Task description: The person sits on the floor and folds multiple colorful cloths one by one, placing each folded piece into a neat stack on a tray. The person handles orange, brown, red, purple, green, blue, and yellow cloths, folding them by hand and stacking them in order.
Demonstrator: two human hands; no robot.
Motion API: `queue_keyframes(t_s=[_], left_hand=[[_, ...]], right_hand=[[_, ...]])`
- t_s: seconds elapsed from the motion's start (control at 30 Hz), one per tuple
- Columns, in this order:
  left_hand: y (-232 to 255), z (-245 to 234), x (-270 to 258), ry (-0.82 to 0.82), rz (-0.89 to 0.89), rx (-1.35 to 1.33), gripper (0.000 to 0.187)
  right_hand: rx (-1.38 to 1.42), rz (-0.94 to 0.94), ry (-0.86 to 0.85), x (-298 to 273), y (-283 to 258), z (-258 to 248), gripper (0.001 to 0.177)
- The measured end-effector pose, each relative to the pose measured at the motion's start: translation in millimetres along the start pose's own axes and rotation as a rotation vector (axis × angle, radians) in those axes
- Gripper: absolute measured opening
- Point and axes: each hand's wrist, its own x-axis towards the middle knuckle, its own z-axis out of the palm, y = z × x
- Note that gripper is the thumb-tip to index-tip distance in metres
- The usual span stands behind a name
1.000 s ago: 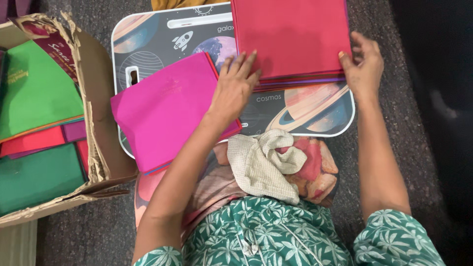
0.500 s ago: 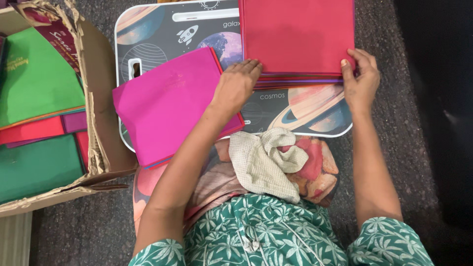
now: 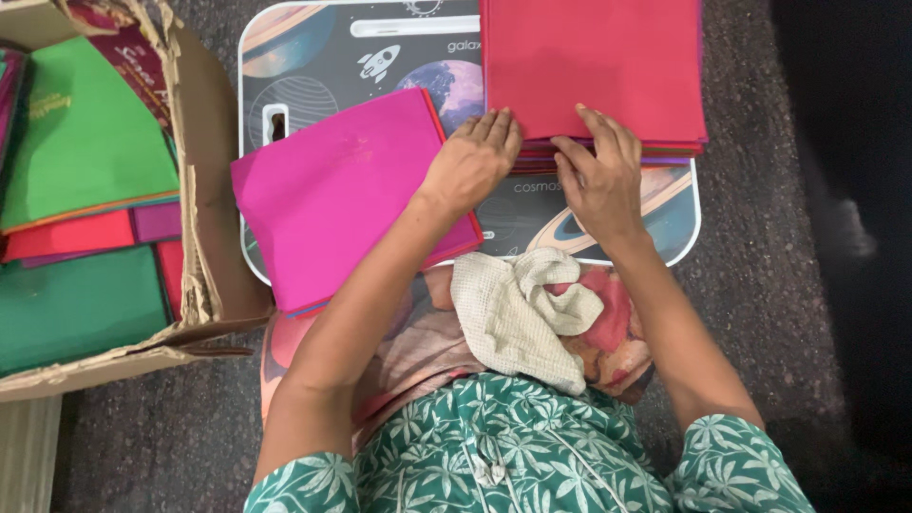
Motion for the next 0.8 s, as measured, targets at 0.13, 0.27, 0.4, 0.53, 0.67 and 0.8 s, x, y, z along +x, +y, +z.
queue_keyframes(t_s=[0.13, 0.27, 0.4, 0.53, 0.67, 0.8], left_hand=[[3, 10, 2, 0.009, -0.022, 0.071, 0.043], [11, 17, 12, -0.009, -0.071, -0.024, 0.047], [10, 29, 16, -0.104, -0.045, 0.060, 0.049], [11, 36, 12, -0.059, -0.061, 0.077, 0.052], [19, 26, -5, -0.044, -0.123, -0.033, 0.054], [1, -6, -50, 0.074, -0.359, -0.529, 0.056]], right_hand=[[-0.064, -0.013, 0.022, -1, -1, 7, 0.024], [-0.064, 0.023, 0.040, -5, 6, 15, 0.019], [-0.055, 0.015, 0.054, -14, 7, 27, 0.017], [-0.063, 0.025, 0.081, -15, 10, 36, 0.014], [-0.051, 0.039, 0.101, -18, 4, 32, 0.018], [0.046, 0.105, 0.160, -13, -24, 6, 0.028]])
